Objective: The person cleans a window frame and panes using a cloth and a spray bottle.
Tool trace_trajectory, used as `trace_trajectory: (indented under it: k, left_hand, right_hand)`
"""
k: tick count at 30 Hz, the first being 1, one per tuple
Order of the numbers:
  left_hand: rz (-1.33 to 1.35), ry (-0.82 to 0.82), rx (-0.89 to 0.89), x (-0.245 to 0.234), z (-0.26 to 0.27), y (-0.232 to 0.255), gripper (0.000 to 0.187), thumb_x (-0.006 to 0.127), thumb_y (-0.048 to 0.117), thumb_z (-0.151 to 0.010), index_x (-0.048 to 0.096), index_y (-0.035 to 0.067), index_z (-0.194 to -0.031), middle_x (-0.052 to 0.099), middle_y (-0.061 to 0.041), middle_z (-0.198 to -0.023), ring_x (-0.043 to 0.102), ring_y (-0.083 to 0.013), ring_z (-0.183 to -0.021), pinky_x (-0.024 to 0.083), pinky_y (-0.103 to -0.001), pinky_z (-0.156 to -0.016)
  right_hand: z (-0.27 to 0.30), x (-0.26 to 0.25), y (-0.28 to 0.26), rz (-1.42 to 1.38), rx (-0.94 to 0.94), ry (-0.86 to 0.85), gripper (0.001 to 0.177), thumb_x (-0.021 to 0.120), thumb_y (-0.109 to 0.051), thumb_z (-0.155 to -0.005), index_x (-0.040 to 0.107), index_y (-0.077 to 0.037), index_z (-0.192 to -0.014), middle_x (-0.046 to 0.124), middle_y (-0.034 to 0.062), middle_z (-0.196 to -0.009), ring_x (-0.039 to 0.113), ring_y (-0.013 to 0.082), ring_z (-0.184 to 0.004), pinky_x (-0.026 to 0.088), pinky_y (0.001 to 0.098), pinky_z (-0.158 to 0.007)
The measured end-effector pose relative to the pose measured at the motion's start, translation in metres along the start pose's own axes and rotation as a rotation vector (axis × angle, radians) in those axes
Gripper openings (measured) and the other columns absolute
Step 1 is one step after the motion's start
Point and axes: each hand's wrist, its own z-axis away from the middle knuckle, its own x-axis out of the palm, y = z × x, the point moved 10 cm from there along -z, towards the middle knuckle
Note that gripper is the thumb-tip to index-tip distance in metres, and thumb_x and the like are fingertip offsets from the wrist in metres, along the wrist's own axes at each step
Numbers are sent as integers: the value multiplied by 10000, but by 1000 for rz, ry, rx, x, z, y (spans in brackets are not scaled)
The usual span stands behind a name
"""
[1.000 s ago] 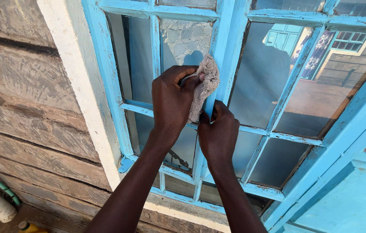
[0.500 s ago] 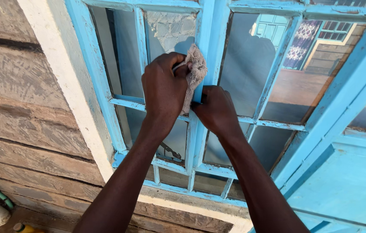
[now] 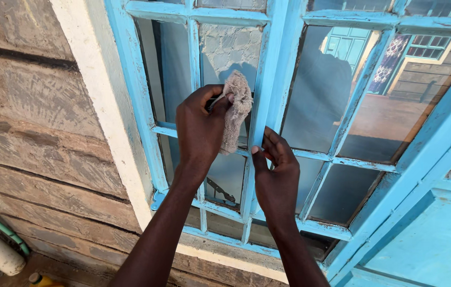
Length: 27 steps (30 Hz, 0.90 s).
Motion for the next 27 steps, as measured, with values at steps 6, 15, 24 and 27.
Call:
trace_trajectory:
  k: [6,15,24,27]
  left_hand:
    - [158,25,-168,-14,29,-30,175,668,31,-952,761,-2,-1097,791,-84,-913,740,-115,-799,580,-277,-710]
    - [260,-42,-305,20,63,-50,183,671,50,-959,765,5,-1110,797,-84,-908,720,-83,-763,573,-254,-655]
    - [321,-64,-344,34,66,-52,205,658,63,-962,745,11,-1140,785,-95,-907,719,-100,-712,568,-267,-596]
    - [272,-51,-279,33,63,-49,196,667,60,-966,753,6,-1134,787,-95,-916,736,-93,-749,578,-255,-627]
  right_hand:
    - [6,0,15,368,113,-122,508,674,-247,-967,587,-45,-1424,747,158,-1145,730,196,-894,598,367,-745]
    - [9,6,42,329,378,-255,525,724,-242,-928,604,-103,-1421,630,40,-578,509,71,-484,429,315,-489]
    - [33,21,55,-473,676,-285,668,553,-24,-948,376,-64,-1591,597,27,-623,505,100,-493,414,326,-464]
    - [30,24,53,-553,633,-267,630,546,-39,-967,404,-49,-1581,594,40,-607,477,102,-470,452,318,-495]
